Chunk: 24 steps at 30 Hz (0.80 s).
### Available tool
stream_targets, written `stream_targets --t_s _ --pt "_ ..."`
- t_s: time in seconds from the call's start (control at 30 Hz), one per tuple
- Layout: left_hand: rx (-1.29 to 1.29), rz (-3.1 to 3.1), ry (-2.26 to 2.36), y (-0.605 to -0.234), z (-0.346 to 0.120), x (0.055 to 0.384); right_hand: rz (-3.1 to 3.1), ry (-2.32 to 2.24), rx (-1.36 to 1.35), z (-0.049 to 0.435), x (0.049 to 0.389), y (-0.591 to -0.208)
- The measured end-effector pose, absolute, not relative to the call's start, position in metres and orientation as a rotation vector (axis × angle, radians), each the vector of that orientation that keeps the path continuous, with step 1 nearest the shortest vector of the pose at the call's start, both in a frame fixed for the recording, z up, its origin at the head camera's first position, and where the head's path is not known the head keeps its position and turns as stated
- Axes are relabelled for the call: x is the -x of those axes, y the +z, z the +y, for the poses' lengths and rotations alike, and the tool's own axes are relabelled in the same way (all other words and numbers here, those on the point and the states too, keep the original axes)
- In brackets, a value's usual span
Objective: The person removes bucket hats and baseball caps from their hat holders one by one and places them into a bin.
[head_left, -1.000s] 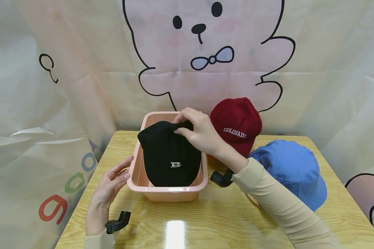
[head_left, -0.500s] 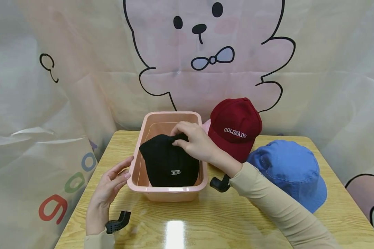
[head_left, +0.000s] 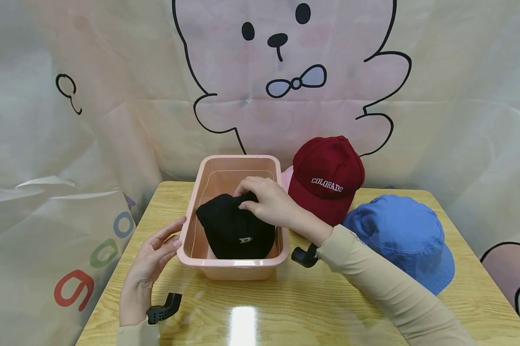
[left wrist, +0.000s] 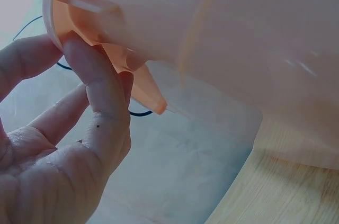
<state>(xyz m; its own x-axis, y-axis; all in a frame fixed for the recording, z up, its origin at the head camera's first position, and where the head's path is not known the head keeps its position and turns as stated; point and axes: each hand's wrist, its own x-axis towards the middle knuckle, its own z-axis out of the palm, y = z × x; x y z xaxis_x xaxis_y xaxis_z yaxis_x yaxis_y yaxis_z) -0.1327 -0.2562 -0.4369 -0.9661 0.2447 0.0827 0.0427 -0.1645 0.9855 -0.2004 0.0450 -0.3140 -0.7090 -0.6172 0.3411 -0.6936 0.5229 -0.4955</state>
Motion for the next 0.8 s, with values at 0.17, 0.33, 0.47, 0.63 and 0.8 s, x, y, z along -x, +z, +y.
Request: stream_targets --t_s 0.17,0.33,0.47,0.63,0.8 --pt "-0.355 1.925 2.284 -0.436 -0.255 0.134 -2.684 0.911 -1.106 0.047 0.204 -0.32" --pt "-0.325 1.943 2.277 -0.435 -0.255 0.133 -2.746 0.927 -1.051 0.051 0.209 -0.326" --pt "-0.286 1.958 2.27 -0.434 -0.255 0.132 -2.782 0.922 -0.993 0.053 0.213 -0.329" --pt "-0.329 1.931 2.287 -0.433 -0.254 0.132 -2.804 0.912 -0.953 0.052 0.217 -0.33" --pt "-0.325 1.934 2.281 -0.432 -0.254 0.133 -2.82 0.879 -0.951 0.048 0.224 -0.331"
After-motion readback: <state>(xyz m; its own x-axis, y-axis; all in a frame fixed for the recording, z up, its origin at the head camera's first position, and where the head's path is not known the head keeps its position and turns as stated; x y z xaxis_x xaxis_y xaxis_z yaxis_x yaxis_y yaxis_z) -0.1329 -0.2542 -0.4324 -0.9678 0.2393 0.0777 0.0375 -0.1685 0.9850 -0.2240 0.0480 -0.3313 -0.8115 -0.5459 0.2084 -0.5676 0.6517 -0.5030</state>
